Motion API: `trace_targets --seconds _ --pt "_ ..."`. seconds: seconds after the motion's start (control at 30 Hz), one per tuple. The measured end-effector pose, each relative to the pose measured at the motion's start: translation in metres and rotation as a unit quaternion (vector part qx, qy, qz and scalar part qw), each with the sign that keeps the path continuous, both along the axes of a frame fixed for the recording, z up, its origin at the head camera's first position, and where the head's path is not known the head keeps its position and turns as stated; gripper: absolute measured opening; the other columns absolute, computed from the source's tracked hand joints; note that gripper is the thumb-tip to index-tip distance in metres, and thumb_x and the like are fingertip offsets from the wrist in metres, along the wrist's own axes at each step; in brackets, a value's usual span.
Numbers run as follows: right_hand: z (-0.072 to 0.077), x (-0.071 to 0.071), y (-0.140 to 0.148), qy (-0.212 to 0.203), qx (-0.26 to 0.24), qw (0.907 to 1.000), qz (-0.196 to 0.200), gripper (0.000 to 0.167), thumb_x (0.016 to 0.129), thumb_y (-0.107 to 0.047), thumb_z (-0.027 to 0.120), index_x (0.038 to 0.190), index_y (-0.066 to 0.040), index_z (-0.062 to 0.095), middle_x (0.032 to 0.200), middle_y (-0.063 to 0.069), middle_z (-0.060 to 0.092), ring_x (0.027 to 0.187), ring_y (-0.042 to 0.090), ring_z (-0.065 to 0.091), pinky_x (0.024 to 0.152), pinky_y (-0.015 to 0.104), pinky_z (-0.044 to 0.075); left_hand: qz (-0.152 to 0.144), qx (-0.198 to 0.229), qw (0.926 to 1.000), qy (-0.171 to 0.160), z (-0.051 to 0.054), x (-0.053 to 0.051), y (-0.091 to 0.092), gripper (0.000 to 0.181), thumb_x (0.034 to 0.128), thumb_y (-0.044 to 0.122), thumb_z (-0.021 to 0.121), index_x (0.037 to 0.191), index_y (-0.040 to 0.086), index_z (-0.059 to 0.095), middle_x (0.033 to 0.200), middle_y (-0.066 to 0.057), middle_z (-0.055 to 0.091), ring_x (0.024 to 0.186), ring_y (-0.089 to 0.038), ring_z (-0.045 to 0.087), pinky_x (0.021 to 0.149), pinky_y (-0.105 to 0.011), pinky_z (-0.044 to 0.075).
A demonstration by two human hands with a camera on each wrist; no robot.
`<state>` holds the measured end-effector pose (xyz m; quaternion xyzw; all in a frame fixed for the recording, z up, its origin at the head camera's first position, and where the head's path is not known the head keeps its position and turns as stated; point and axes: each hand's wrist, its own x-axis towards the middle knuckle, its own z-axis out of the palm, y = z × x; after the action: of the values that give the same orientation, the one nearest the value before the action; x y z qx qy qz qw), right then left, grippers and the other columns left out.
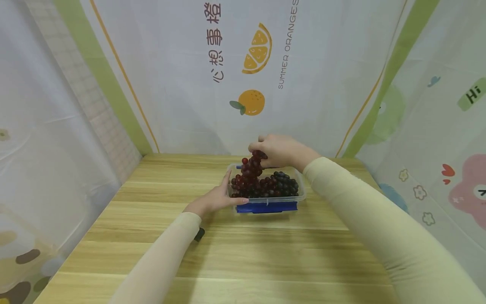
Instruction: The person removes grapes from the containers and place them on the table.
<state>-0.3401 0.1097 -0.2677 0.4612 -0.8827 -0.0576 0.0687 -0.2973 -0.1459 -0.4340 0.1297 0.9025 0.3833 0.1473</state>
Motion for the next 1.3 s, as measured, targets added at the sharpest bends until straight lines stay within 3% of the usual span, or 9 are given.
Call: trace_targets --seconds 0.2,0.43,0.63,0.77,0.9,1.1,1.3 --pt "0.014 -0.001 0.008 0.005 -0.011 0.9999 0.000 0.040 0.093 -0.015 0.077 0.132 -0.017 0.067 0.107 0.008 0.070 0.081 0.023 0.064 0.077 0.039 0.060 -0.001 -0.002 1.0000 -0.006 0.000 -0.001 0.003 0.136 0.0798 0.082 0.075 0.165 0.045 -0.024 0.159 -0.028 0.052 0.125 -0.038 0.070 0.113 -0.061 0.050" --pt "0.032 0.000 0.020 -0.022 -0.008 0.9990 -0.038 0.041 0.094 -0.015 0.076 0.134 -0.019 0.066 0.111 0.008 0.068 0.090 0.024 0.065 0.083 0.041 0.059 -0.003 0.004 0.9999 -0.011 -0.001 -0.003 0.001 0.136 0.0806 0.080 0.075 0.164 0.047 -0.027 0.167 -0.027 0.040 0.142 -0.046 0.057 0.120 -0.065 0.043" --pt "0.054 0.003 0.029 -0.018 0.003 0.9982 -0.056 0.041 0.094 -0.015 0.073 0.134 -0.019 0.065 0.109 0.008 0.067 0.086 0.024 0.063 0.078 0.040 0.057 -0.011 -0.010 0.9998 -0.013 0.001 -0.003 -0.005 0.136 0.0813 0.081 0.074 0.164 0.045 -0.028 0.171 -0.025 0.035 0.143 -0.048 0.056 0.122 -0.065 0.040" --pt "0.068 0.006 0.041 -0.018 0.007 0.9970 -0.074 0.043 0.094 -0.015 0.072 0.136 -0.018 0.064 0.110 0.009 0.066 0.087 0.025 0.062 0.079 0.041 0.056 -0.022 -0.003 0.9997 -0.006 0.003 -0.003 -0.008 0.135 0.0834 0.078 0.074 0.165 0.043 -0.028 0.177 -0.022 0.022 0.146 -0.051 0.052 0.123 -0.066 0.039" --pt "0.079 0.007 0.057 -0.012 0.013 0.9958 -0.089 0.042 0.093 -0.013 0.070 0.134 -0.018 0.064 0.108 0.010 0.065 0.086 0.025 0.061 0.075 0.040 0.054 -0.026 -0.012 0.9996 -0.001 0.003 -0.004 -0.010 0.135 0.0841 0.078 0.074 0.165 0.042 -0.028 0.177 -0.021 0.021 0.147 -0.051 0.050 0.122 -0.066 0.039" --pt "0.090 0.007 0.084 0.001 0.038 0.9936 -0.106 0.043 0.092 -0.011 0.069 0.134 -0.016 0.064 0.106 0.011 0.066 0.086 0.025 0.060 0.076 0.041 0.053 -0.037 -0.010 0.9993 0.001 0.003 -0.006 -0.012 0.134 0.0845 0.076 0.075 0.164 0.043 -0.028 0.181 -0.013 0.005 0.153 -0.052 0.040 0.125 -0.069 0.033" --pt "0.091 0.011 0.110 0.007 0.044 0.9921 -0.117 0.041 0.090 -0.010 0.070 0.130 -0.016 0.066 0.103 0.010 0.066 0.083 0.024 0.059 0.073 0.040 0.052 -0.037 -0.004 0.9993 -0.010 0.005 -0.009 -0.018 0.132 0.0863 0.073 0.075 0.164 0.045 -0.028 0.182 -0.014 0.001 0.159 -0.054 0.027 0.125 -0.074 0.026"
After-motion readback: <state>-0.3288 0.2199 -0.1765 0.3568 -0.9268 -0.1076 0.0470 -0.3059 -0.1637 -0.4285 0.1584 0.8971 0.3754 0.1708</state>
